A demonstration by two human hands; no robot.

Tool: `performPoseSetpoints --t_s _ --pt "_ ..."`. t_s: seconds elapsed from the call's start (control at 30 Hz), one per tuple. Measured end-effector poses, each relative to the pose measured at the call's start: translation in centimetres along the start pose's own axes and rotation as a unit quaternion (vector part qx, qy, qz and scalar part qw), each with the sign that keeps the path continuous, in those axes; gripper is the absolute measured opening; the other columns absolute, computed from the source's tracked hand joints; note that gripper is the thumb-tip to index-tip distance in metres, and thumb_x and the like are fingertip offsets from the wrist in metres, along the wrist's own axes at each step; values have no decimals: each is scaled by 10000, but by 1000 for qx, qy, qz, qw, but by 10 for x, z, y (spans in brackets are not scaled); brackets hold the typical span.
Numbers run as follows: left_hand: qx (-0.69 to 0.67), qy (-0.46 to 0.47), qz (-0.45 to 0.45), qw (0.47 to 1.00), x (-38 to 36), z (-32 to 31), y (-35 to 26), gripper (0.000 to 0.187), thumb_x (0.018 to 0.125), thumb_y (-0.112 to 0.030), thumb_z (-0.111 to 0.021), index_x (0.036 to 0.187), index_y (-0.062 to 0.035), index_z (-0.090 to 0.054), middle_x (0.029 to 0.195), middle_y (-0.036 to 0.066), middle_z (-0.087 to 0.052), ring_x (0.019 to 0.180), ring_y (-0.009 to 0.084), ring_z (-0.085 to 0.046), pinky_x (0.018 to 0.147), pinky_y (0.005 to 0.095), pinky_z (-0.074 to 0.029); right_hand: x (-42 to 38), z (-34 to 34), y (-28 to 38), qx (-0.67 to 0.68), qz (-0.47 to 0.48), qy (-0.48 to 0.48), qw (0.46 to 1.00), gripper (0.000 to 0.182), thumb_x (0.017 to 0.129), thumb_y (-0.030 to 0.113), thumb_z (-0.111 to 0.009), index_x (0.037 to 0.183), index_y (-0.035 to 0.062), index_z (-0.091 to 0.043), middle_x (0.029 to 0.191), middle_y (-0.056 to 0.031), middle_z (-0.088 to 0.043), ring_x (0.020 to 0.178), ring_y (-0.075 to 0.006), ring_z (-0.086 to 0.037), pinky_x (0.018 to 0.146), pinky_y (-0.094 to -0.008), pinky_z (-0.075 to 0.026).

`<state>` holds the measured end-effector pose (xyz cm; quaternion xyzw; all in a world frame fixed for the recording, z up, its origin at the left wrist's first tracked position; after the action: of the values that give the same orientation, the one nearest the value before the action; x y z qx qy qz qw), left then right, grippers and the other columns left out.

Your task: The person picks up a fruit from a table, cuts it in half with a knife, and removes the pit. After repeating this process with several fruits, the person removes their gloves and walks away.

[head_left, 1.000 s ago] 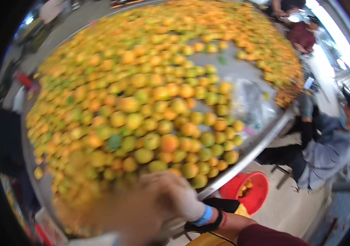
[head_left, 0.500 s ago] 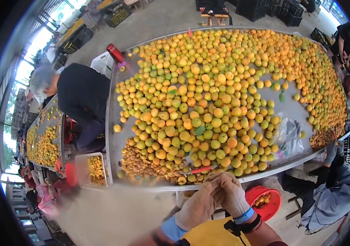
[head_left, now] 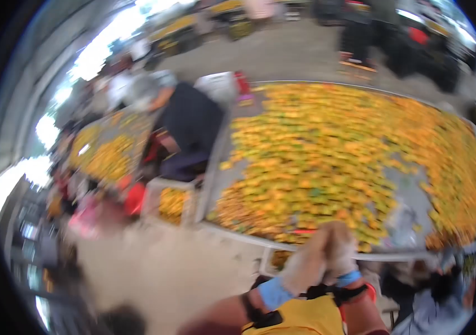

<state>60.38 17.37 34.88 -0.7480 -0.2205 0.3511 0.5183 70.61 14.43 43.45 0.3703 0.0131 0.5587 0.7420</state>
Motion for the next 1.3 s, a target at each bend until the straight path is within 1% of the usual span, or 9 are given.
performPoseSetpoints --t_s 0.03,0.07,0.13,0.3,0.47,0.73,0.93,1.03,1.3 --pt "-303 119 104 940 -16 -38 -77 340 1080 -185 -458 1392 -81 -542 1206 116 -642 1160 199 -598 999 335 -495 -29 -47 -55 398 -263 -17 879 235 1061 243 -576 1091 29 -671 961 -14 -664 878 -140 -626 748 -290 -533" --pt "-149 20 12 989 -15 -15 -68 344 1113 -289 -439 1373 -95 -556 1228 71 -637 1128 148 -585 967 316 -492 -8 -28 -23 548 -340 -28 763 255 1083 228 -539 1036 24 -685 959 -30 -694 837 -125 -629 740 -277 -534" --pt "-405 96 91 905 -28 -17 -73 406 1117 -337 -487 1406 -58 -545 1214 -4 -628 1111 105 -572 955 287 -479 19 -8 28 523 -312 17 793 337 1103 274 -524 954 20 -688 965 -37 -709 822 -113 -629 750 -263 -525" --pt "-397 38 -1 917 -80 46 -171 514 1123 -358 -466 1496 -5 -466 1421 66 -574 1266 168 -579 1074 330 -475 65 -15 117 407 -120 28 905 360 1088 231 -471 904 -12 -663 867 -59 -675 737 -139 -601 688 -284 -497" --pt "-359 -51 -18 932 -128 117 -217 586 1121 -397 -458 1534 18 -422 1486 107 -539 1357 205 -542 1148 364 -435 92 -27 221 416 -96 98 899 322 1081 177 -462 919 -19 -661 900 -78 -690 772 -158 -633 716 -295 -517" --pt "-347 121 -90 926 -174 167 -293 622 1121 -393 -464 1587 -4 -328 1493 71 -508 1364 129 -483 1158 288 -389 118 -36 310 426 -51 49 902 273 1048 124 -492 872 -25 -638 849 -86 -665 760 -189 -614 716 -311 -499" --pt "-318 224 -210 897 -237 184 -372 688 1133 -421 -367 1650 -17 -159 1713 120 -183 1574 185 -202 1289 320 -152 128 -22 342 403 -9 49 914 270 1075 205 -515 910 18 -619 904 -34 -641 829 -133 -587 778 -278 -486" --pt "-275 248 -244 896 -268 173 -391 712 1134 -467 -296 1661 -29 -106 1743 120 -77 1601 205 -119 1305 335 -63 128 -3 340 364 -19 7 931 300 1046 199 -477 880 -18 -602 861 -91 -611 793 -193 -572 744 -333 -469" --pt "-268 234 -299 886 -274 117 -379 742 1121 -530 -303 1669 -62 -131 1725 64 -170 1582 199 -183 1297 375 -116 99 44 362 557 -84 143 814 340 1070 351 -548 1016 25 -628 966 -27 -645 883 -131 -561 796 -280 -474"
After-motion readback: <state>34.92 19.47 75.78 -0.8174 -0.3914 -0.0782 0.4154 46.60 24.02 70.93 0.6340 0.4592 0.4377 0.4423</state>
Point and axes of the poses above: each hand's wrist, its own x-axis towards the middle knuckle, its own z-axis out of the back of the hand, y = z × x, the point moved 10 cm from there along x, towards the middle knuckle
